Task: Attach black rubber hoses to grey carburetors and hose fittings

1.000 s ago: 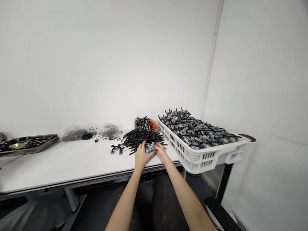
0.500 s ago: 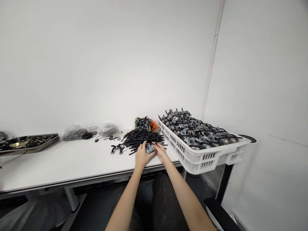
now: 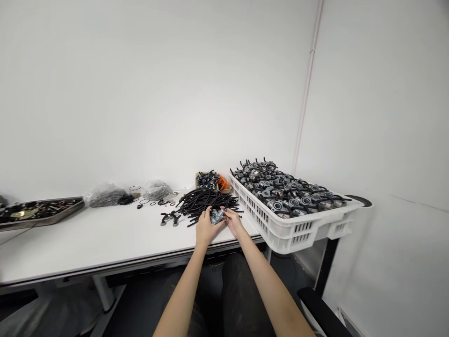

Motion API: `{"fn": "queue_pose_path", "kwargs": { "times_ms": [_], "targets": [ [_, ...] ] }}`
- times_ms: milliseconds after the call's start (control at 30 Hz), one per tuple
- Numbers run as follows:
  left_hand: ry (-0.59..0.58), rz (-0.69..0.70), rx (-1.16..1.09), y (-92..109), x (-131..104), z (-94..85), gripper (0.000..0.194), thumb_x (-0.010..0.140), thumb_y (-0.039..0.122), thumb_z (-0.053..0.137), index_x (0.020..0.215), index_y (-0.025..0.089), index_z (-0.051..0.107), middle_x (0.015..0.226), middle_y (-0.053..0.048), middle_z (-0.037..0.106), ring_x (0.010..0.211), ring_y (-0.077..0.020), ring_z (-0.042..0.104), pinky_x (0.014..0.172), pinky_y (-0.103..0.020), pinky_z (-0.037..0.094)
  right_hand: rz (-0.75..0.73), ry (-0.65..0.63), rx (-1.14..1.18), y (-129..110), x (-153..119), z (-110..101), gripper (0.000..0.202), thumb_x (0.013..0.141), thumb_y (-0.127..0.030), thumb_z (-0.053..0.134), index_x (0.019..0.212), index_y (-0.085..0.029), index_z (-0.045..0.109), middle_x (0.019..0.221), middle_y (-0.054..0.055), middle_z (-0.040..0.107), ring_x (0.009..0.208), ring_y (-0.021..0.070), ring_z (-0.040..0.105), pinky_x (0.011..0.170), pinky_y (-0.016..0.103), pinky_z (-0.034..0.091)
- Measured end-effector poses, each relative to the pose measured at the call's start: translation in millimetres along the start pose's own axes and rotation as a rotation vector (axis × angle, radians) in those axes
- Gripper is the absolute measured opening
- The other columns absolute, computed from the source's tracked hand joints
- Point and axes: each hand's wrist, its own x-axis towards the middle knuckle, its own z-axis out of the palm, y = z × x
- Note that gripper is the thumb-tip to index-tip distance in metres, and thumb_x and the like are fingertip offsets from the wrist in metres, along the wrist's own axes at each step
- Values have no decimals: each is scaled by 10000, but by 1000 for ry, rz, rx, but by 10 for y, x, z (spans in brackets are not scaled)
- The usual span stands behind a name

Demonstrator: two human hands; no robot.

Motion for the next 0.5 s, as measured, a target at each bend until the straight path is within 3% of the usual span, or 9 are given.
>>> {"fn": "queue_pose_path", "kwargs": {
  "times_ms": [300,400,500],
  "targets": [
    [8,10,-3,-24,1,21,763,716,506,707,1360,190,446,1219,-133,606,1154,-297,576,910,-368,473,-7,-24,-27,60,35,-38,363,624,-304,791,963,-181,742,874,47,744,704,170,634,591,252,410],
    [11,12,-5,-28,1,24,755,722,500,703,1360,191,445,1222,-133,604,1160,-298,574,908,-367,475,-6,-28,-46,87,61,-56,299,746,-302,752,1003,-159,700,930,46,713,764,156,639,665,265,475],
    [11,13,-4,-31,2,24,760,718,506,705,1359,189,448,1215,-134,606,1157,-298,576,904,-365,477,3,-35,-76,114,86,-69,265,899,-322,631,1098,-147,628,1069,63,659,887,176,646,772,352,541]
  ]
}}
